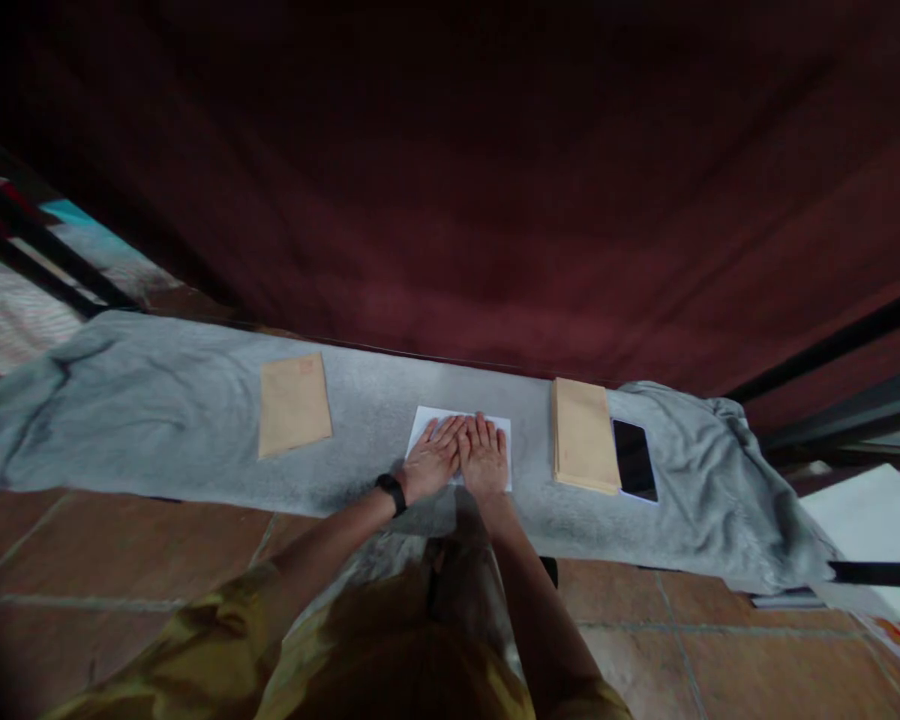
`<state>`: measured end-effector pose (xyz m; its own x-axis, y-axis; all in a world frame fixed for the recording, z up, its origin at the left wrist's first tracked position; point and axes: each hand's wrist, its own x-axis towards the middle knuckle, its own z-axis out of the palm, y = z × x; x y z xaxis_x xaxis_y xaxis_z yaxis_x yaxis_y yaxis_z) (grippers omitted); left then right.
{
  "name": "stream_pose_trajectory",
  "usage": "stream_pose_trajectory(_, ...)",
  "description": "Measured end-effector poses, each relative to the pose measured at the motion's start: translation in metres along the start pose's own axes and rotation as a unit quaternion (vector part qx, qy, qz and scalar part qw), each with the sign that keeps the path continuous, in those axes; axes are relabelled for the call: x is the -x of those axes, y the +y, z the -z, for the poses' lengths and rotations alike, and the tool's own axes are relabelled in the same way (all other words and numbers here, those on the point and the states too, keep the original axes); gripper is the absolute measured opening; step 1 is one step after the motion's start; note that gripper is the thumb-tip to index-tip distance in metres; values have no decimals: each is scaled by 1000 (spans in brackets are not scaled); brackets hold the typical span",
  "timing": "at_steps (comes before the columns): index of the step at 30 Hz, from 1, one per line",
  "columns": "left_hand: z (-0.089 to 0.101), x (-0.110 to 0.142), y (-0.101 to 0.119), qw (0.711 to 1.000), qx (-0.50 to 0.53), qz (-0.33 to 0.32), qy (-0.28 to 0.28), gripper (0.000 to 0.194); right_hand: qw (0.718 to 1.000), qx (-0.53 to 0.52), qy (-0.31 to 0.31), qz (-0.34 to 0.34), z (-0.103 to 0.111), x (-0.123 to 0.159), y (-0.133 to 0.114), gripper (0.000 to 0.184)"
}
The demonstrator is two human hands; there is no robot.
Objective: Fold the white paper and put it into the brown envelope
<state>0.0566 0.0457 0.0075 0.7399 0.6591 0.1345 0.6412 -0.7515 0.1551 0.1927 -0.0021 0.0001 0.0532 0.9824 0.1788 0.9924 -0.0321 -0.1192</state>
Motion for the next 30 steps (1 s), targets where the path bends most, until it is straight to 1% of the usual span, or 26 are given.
stream_pose_trajectory(5, 4, 2, -9, 1000, 13, 16, 1, 54, 999, -7, 11, -30, -1, -3, -4, 50)
stream_pose_trajectory(9, 10, 9, -24, 997, 11, 75, 12, 55, 998, -15, 30, -55, -5, -4, -5, 51)
stream_pose_trajectory(12, 15, 18, -38, 994, -3, 110, 19, 57, 997, -16, 48, -56, -7, -3, -2, 52)
stream_pose_trajectory(15, 16, 27, -46, 990, -18, 135, 23, 60, 996, -8, 65, -59, -7, 3, 5, 53)
stream_pose_trajectory(17, 16, 31, -47, 989, -24, 145, 27, 61, 995, 0, 72, -68, -6, 9, 12, 54)
stream_pose_trajectory(21, 16, 33, -46, 989, -31, 142, 31, 62, 992, 12, 83, -90, -2, 24, 23, 54)
stream_pose_trajectory(23, 17, 33, -47, 989, -34, 138, 32, 61, 990, 17, 95, -107, 1, 32, 23, 53)
stream_pose_trajectory(25, 18, 32, -48, 989, -37, 136, 35, 60, 988, 17, 103, -114, 4, 42, 18, 53)
stream_pose_trajectory(28, 21, 29, -43, 987, -45, 147, 42, 59, 993, 2, 90, -74, 7, 58, 4, 51)
stream_pose_trajectory(30, 21, 27, -33, 987, -46, 147, 54, 59, 996, -7, 77, -46, 8, 67, -4, 49)
